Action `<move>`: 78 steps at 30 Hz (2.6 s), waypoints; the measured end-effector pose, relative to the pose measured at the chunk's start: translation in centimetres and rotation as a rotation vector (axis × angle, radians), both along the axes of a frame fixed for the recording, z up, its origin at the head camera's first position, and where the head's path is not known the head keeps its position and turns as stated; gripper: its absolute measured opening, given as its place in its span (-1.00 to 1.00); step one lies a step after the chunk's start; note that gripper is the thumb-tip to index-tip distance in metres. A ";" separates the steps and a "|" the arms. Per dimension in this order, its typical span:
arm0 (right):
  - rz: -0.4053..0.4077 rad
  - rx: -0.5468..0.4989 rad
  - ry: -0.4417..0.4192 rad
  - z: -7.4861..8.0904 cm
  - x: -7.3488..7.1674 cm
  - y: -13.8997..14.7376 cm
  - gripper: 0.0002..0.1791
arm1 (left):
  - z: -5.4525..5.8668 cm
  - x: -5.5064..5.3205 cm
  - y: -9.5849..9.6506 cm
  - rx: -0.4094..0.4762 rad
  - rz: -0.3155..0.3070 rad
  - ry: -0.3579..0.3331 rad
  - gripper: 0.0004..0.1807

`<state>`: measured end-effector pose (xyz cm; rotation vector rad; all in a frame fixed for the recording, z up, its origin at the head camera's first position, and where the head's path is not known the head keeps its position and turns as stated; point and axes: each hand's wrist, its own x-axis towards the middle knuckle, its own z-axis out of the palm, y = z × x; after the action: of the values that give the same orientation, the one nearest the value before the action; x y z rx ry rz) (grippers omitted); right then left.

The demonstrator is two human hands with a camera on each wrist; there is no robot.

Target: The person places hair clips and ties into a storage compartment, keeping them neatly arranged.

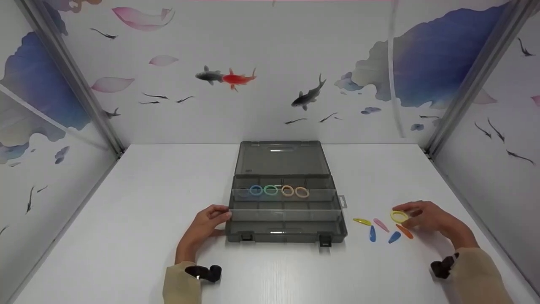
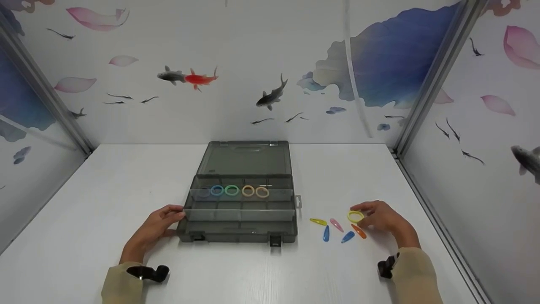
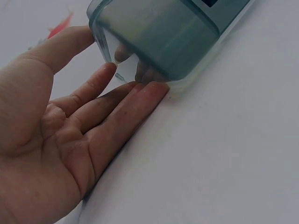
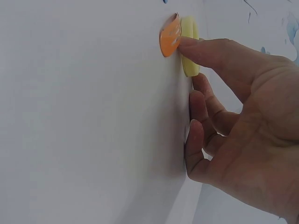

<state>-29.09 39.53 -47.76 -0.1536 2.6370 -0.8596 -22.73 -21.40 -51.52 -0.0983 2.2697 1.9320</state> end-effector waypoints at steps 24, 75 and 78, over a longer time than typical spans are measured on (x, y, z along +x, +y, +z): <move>-0.038 0.016 0.099 -0.4 0.4 -1.4 -0.53 | -0.1 0.1 0.0 -0.011 0.004 0.011 -0.43; 0.095 -0.044 0.515 2.9 -0.5 -8.0 -0.70 | 0.1 0.0 0.0 -0.018 0.008 -0.011 -0.45; 0.115 -0.046 0.507 3.3 -1.1 -9.0 -0.70 | 0.1 -0.1 -0.1 -0.018 0.011 -0.007 -0.45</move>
<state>-30.15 30.57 -44.42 -0.6008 3.0280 -0.9421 -22.81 -21.46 -51.41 -0.1203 2.2869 1.9141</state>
